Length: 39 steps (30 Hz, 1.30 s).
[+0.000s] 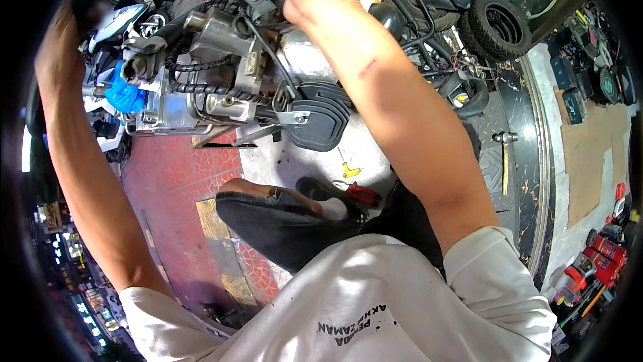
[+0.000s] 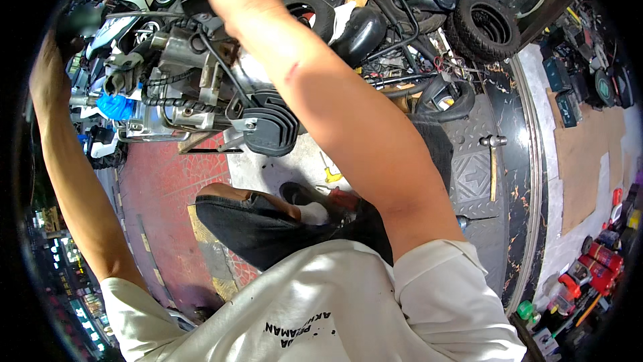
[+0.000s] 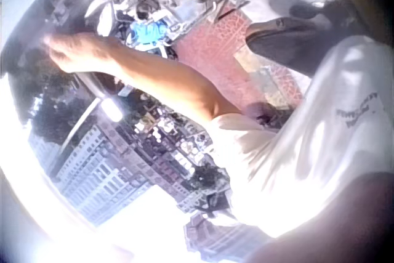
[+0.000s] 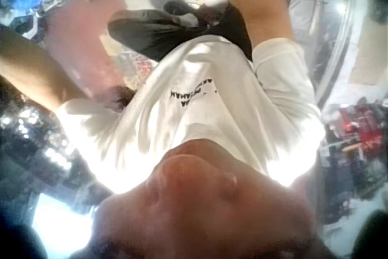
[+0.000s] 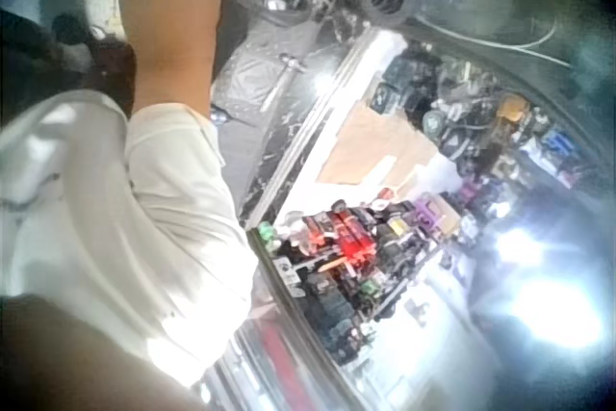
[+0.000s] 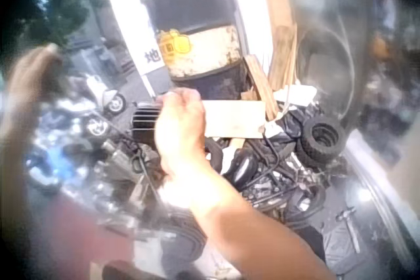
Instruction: The person works on a motorcycle engine, using a red-handled screwdriver to tighten bolts on the cylinder head and a green-handled screwdriver to adjust the spark plug cap. The person also manipulates the engine's cooling fins and wiring with their hands.
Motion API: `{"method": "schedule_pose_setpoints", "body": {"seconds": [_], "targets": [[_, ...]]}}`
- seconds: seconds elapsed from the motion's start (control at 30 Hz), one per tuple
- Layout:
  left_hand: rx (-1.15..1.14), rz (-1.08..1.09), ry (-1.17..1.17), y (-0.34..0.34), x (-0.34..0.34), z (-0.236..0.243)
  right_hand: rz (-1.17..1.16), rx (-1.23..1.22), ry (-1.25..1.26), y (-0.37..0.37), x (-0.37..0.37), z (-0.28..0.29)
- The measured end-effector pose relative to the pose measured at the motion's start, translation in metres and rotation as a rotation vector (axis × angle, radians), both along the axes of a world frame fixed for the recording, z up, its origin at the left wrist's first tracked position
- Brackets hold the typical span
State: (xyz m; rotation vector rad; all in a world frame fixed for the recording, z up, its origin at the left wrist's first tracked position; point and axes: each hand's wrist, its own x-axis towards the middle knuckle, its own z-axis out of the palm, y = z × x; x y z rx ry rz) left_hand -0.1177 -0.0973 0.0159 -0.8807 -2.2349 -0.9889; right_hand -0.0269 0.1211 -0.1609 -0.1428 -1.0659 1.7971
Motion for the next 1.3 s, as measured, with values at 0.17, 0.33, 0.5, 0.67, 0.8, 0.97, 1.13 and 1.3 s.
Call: {"method": "schedule_pose_setpoints", "body": {"seconds": [0.17,0.33,0.5,0.67,0.8,0.97,1.13,1.3], "targets": [[0.005,-0.102,-0.015,-0.048,-0.073,-0.001,0.195,-0.179,0.062,0.007,-0.015,-0.001],[-0.023,-0.125,-0.026,-0.048,-0.076,-0.003,0.209,-0.090,0.082,0.011,-0.012,-0.004],[0.203,-0.193,-0.166,-0.023,-0.030,-0.009,0.434,-0.269,0.256,0.021,0.000,-0.018],[0.170,-0.201,-0.275,-0.014,0.019,-0.010,0.604,-0.414,0.276,0.027,0.009,-0.025],[0.266,-0.030,-0.169,-0.017,0.014,-0.027,0.618,-0.458,0.264,0.030,0.007,-0.026],[0.597,-0.213,-0.579,-0.056,-0.071,-0.016,0.481,-0.480,0.249,0.030,0.006,-0.029],[0.525,-0.634,-0.670,-0.067,-0.082,0.022,0.447,-0.500,0.241,0.026,0.010,-0.025],[-0.062,-0.388,-0.431,0.005,0.020,-0.004,0.421,-0.552,0.209,0.024,0.011,-0.024]]}}
